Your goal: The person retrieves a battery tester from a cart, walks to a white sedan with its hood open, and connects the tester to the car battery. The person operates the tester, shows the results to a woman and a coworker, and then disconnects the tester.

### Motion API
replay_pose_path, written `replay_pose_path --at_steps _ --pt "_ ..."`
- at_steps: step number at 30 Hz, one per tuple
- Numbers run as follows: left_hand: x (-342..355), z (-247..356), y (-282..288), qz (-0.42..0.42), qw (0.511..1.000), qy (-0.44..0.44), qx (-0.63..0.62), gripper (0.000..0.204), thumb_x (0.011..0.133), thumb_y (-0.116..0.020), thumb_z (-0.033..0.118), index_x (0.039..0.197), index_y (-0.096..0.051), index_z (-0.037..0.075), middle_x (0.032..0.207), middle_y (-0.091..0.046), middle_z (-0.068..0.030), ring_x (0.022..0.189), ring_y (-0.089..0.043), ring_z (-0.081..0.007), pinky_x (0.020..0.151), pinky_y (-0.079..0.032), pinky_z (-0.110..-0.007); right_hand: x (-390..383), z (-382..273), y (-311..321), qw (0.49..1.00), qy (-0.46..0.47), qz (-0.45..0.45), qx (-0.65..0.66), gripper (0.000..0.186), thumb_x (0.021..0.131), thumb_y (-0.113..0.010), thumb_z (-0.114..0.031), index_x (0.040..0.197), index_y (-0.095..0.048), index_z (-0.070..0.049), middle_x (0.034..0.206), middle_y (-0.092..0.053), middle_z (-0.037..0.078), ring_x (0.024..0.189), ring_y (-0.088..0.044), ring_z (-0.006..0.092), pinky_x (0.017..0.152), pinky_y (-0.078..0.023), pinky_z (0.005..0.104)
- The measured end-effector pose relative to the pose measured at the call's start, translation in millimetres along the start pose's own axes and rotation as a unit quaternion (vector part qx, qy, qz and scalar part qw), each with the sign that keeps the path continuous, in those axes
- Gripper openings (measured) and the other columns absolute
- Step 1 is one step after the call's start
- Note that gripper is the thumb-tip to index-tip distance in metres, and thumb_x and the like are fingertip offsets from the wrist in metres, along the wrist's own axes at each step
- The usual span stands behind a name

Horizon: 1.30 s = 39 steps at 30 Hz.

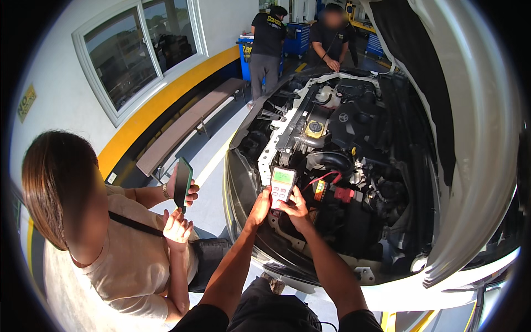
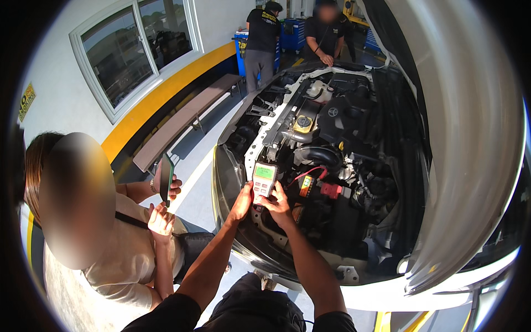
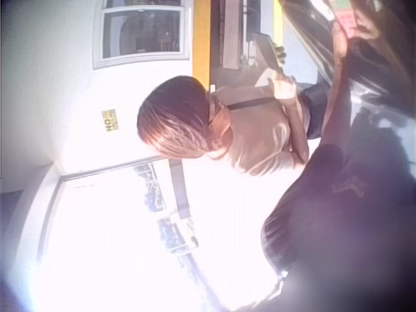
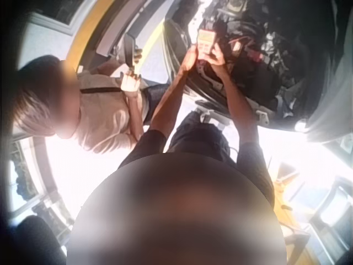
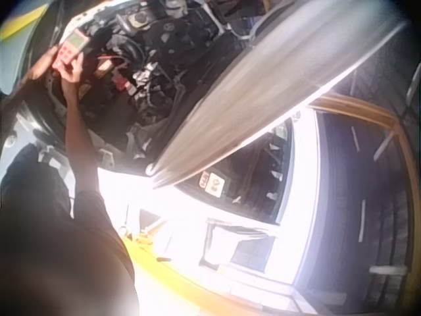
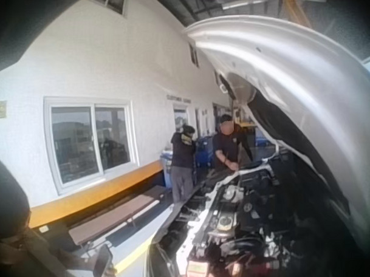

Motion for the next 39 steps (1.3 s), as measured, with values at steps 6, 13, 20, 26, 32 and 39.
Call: replay_pose_path --at_steps 6,13,20,26,32,39 --pt "-6 19 -9 -0.004 0.999 0.018 0.046 0.066 0.120 -0.025 0.043 0.156 -0.049 -0.007 0.152 -0.059 -0.0177 0.141 -0.055 -0.0247 0.121 -0.040 -0.036 1 -4 5 1.000 0.004 0.005 -0.006 0.066 0.099 -0.070 0.005 0.158 -0.043 -0.006 0.132 -0.072 0.012 0.120 -0.070 0.0177 0.104 -0.058 0.0360" --pt "-6 20 -11 0.003 0.998 0.022 0.061 0.067 0.119 -0.025 0.044 0.157 -0.048 -0.007 0.152 -0.060 -0.0180 0.141 -0.055 -0.0252 0.121 -0.040 -0.036 0 -3 7 1.000 0.014 0.013 0.003 0.066 0.098 -0.073 0.004 0.158 -0.046 -0.007 0.128 -0.073 0.009 0.117 -0.069 0.0164 0.100 -0.058 0.0348" --pt "2 -1 -5 0.013 0.999 0.023 0.022 0.063 0.118 -0.027 0.042 0.145 -0.058 -0.006 0.139 -0.068 -0.0163 0.127 -0.061 -0.0250 0.114 -0.044 -0.036 1 0 11 1.000 0.008 0.010 -0.013 0.068 0.098 -0.075 0.004 0.158 -0.047 -0.008 0.128 -0.073 0.009 0.115 -0.070 0.0166 0.099 -0.058 0.0347" --pt "2 1 -8 0.011 1.000 0.020 0.020 0.065 0.118 -0.025 0.041 0.146 -0.059 -0.007 0.140 -0.068 -0.0172 0.130 -0.060 -0.0262 0.116 -0.042 -0.036 0 0 13 1.000 0.006 0.013 -0.007 0.069 0.097 -0.075 0.004 0.159 -0.046 -0.008 0.128 -0.073 0.010 0.116 -0.070 0.0169 0.100 -0.058 0.0352" --pt "2 0 2 0.033 0.998 0.004 0.057 0.064 0.117 -0.025 0.041 0.144 -0.059 -0.007 0.140 -0.068 -0.0178 0.130 -0.060 -0.0262 0.116 -0.042 -0.037 2 -1 7 1.000 0.012 0.005 -0.011 0.073 0.097 -0.075 0.004 0.161 -0.043 -0.008 0.129 -0.072 0.010 0.119 -0.069 0.0172 0.102 -0.058 0.0360" --pt "-3 18 -18 0.023 0.998 0.006 0.059 0.062 0.118 -0.026 0.039 0.145 -0.059 -0.005 0.139 -0.069 -0.0171 0.126 -0.063 -0.0266 0.112 -0.045 -0.037 -2 -4 17 1.000 0.014 0.027 0.001 0.065 0.099 -0.071 0.005 0.157 -0.043 -0.005 0.131 -0.072 0.012 0.119 -0.070 0.0178 0.103 -0.058 0.0353"
Point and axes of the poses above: each hand's wrist, its own x-axis towards the middle knuckle, its own y-axis out of the back of the hand, z = x × y, the point moved 9 cm from there along x, towards the middle knuckle
